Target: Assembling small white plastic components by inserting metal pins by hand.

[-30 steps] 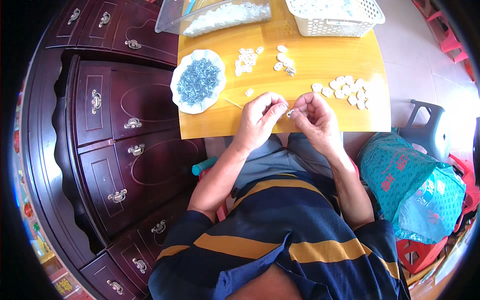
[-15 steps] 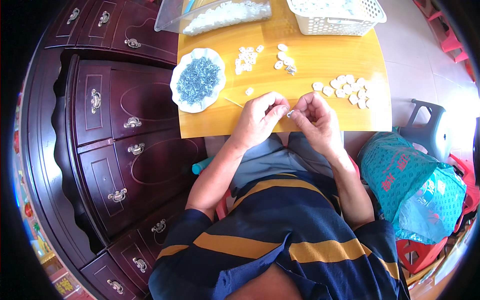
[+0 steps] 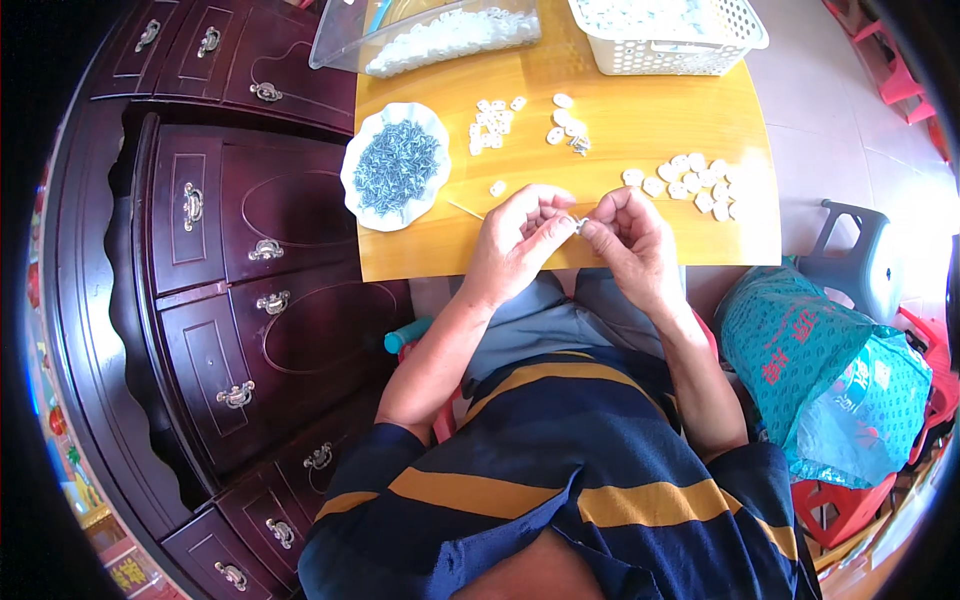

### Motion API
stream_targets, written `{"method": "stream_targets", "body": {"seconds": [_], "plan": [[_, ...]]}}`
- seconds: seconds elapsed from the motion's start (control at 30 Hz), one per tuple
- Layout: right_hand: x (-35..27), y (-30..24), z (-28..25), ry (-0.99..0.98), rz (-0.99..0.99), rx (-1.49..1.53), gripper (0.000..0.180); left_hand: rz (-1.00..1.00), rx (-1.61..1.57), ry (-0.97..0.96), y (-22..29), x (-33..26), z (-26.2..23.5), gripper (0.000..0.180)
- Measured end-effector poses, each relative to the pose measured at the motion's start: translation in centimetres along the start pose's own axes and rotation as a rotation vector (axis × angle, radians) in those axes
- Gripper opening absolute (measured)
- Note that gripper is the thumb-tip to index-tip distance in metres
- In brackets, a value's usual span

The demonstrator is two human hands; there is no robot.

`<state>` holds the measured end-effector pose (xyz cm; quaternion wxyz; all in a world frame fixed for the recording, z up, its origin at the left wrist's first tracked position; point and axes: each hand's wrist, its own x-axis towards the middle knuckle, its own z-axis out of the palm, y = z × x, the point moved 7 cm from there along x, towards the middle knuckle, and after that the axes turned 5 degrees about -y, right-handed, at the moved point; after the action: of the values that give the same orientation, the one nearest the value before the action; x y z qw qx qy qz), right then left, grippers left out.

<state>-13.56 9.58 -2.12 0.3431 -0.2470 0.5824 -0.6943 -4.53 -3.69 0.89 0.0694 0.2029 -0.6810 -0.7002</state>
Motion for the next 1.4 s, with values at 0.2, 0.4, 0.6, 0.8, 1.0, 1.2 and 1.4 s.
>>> {"method": "stream_targets", "body": {"seconds": [0.2, 0.4, 0.6, 0.8, 1.0, 1.2, 1.4], "plan": [[0.0, -0.1, -0.2, 0.041, 0.016, 0.087, 0.007, 0.067, 0.142, -0.012, -0.5, -0.2, 0.4, 0.008], [-0.3, 0.2, -0.2, 0.109, 0.017, 0.066, 0.010, 0.121, 0.143, 0.019, 0.2, 0.1, 0.8, 0.005], [-0.7, 0.2, -0.1, 0.179, 0.025, 0.071, 0.016, 0.140, 0.147, 0.043, 0.3, 0.2, 1.3, 0.005], [-0.9, 0.5, 0.3, 0.114, 0.097, 0.220, 0.024, 0.242, 0.235, 0.089, 1.1, 0.2, 1.3, 0.007], [-0.8, 0.8, 0.8, 0.051, 0.177, 0.394, 0.027, 0.365, 0.502, 0.174, 2.7, 0.1, 1.5, 0.008], [-0.6, 1.0, 0.1, 0.084, 0.086, 0.349, 0.021, 0.450, 0.462, 0.110, 3.5, 0.2, 2.2, 0.005], [-0.7, 0.2, 0.0, 0.101, 0.059, 0.284, 0.020, 0.382, 0.577, 0.075, 4.5, 0.4, 2.7, 0.005]]}}
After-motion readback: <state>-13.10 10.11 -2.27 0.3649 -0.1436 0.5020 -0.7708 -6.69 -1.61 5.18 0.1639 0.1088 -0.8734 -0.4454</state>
